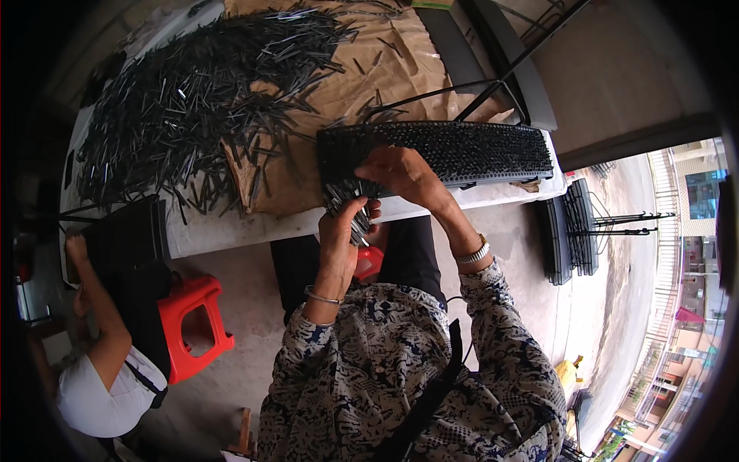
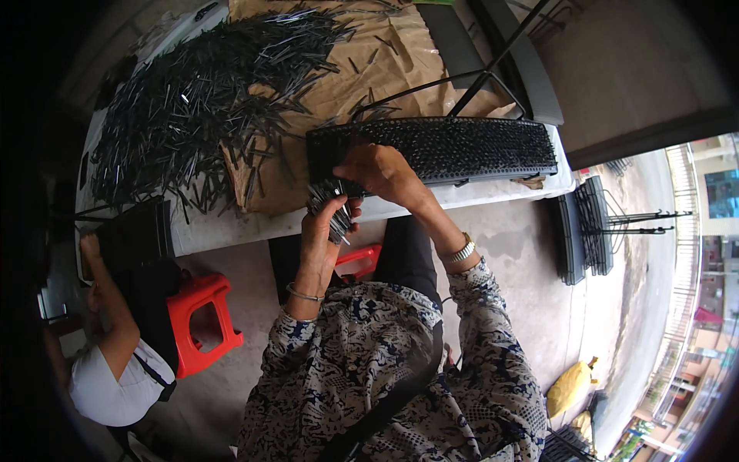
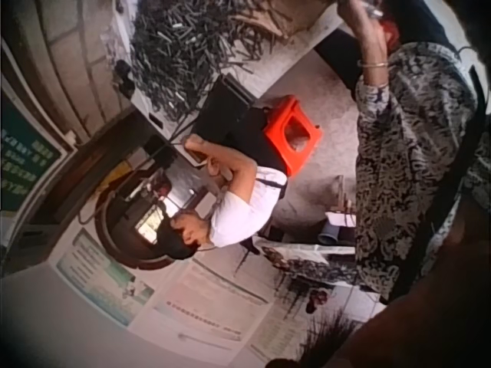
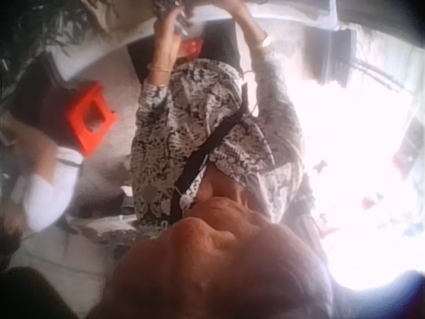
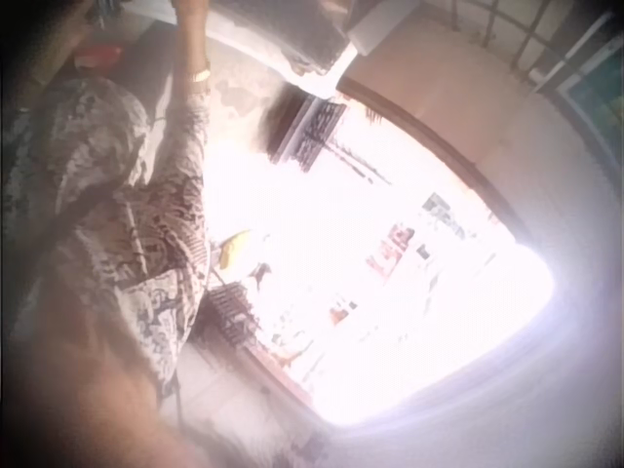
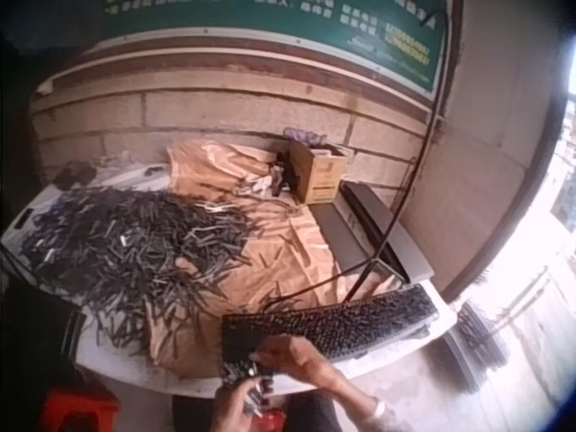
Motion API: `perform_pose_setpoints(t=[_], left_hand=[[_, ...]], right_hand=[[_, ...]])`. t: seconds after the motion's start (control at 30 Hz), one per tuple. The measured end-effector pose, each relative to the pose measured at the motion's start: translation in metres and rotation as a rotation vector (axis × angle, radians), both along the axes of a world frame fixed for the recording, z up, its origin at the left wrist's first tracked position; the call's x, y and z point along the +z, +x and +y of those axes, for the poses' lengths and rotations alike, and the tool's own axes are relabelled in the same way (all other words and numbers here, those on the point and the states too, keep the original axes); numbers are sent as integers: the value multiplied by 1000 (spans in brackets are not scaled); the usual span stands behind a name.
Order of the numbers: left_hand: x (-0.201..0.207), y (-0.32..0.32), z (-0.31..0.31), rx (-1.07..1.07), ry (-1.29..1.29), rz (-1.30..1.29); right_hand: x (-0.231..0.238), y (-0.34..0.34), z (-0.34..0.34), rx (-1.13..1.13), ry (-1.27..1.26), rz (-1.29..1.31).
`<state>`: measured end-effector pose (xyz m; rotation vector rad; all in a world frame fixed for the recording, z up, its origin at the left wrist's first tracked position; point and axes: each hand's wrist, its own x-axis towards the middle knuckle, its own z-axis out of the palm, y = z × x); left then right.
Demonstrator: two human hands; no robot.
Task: The person sorts small metal parts by hand, inserting them into a plastic grid tray.
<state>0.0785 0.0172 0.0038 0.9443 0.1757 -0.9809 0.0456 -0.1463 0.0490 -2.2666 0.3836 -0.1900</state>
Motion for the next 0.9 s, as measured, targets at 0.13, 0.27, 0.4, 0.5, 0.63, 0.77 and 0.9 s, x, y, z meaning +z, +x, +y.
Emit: perform_pose_setpoints(t=[0.13, 0.27, 0.4, 0.5, 0.63, 0.77, 0.9], left_hand=[[5, 0, -3, -15, 49, -42], [8, 1, -5, -11, 57, -30], [3, 3, -7, -43, 58, -77], [0, 4, -7, -39, 68, -79], [5, 1, -10, -4, 74, -61], [5, 0, -11, -19, 95, -64], [-2, 1, -7, -18, 124, -65]], right_hand=[[-4, -11, 5, 139, 420, 76], [-8, -14, 4, 87, 331, -12], [-16, -13, -7, 22, 329, -195], [-4, -11, -6, -49, 291, -93], [-2, -13, 2, 49, 261, 17], [-14, -17, -7, 48, 243, -109], [-7, -8, -12, -231, 232, -139]])
